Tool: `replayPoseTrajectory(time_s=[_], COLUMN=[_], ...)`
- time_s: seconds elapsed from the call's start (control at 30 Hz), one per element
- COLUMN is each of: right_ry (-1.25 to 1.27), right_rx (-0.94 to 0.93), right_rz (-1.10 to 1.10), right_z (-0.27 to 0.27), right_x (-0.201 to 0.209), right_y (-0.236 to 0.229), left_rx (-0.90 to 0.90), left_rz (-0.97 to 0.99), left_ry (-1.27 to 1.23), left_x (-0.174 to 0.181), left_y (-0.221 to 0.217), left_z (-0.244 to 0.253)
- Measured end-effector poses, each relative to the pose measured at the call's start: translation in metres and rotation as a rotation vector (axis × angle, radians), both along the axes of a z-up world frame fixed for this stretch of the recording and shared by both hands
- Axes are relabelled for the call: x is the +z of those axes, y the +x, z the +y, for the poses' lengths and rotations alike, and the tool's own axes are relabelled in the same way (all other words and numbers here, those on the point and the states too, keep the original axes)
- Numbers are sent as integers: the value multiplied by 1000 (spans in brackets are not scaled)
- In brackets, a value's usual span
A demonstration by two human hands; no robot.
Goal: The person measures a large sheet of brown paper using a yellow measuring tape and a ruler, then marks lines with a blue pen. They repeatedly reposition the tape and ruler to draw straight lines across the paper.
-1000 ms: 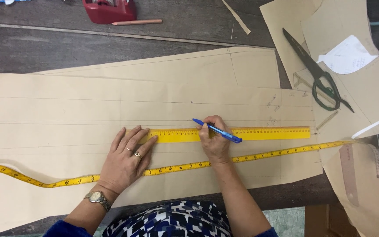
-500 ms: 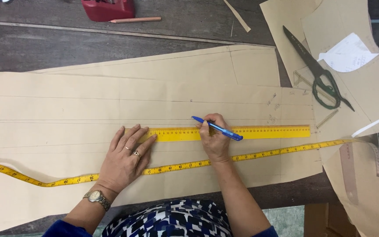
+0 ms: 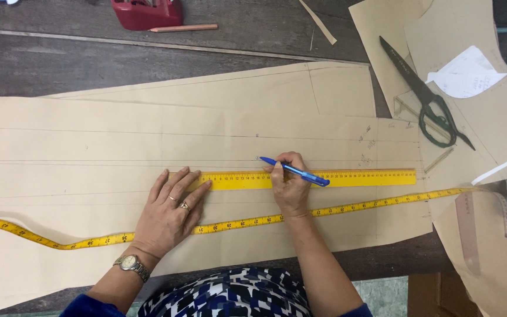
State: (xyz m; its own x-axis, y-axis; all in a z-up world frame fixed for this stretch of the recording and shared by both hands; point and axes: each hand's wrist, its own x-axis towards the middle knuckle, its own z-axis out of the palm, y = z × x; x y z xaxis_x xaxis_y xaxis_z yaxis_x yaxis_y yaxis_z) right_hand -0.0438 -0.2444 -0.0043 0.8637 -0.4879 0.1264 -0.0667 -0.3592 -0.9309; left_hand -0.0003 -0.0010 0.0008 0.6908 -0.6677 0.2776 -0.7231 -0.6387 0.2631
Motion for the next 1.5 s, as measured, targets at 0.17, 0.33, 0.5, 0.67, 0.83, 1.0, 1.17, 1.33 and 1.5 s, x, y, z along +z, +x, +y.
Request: replayPoseTrajectory(time_s=[0.17, 0.33, 0.5, 0.67, 0.83, 1.0, 1.17, 1.33, 1.5], right_ry=[1, -17, -334, -604, -585, -623, -805, -681, -742], right_rx=[16, 85, 207, 371, 289, 239, 178, 190, 352], right_rz=[-2, -46, -54, -50, 59, 63, -22, 84, 147], right_z=[1, -1, -40, -63, -55, -67, -85, -92, -129], right_x=[5, 22, 20, 18, 38, 38, 21, 24, 13], right_y=[1, -5, -36, -47, -27, 1, 17, -32, -96], left_rx=[-7, -26, -43, -53, -18, 120, 258, 18, 29], left_rz=[18, 84, 94, 177, 100, 120, 258, 358, 451], left_ry=[3, -54, -55, 22, 61, 182, 254, 104, 48], left_x=[0, -3, 15, 11, 3, 3, 3, 7, 40], left_y=[1, 0, -8, -10, 8, 38, 63, 52, 51], left_z=[0, 4, 25, 39, 25, -1, 4, 84, 192])
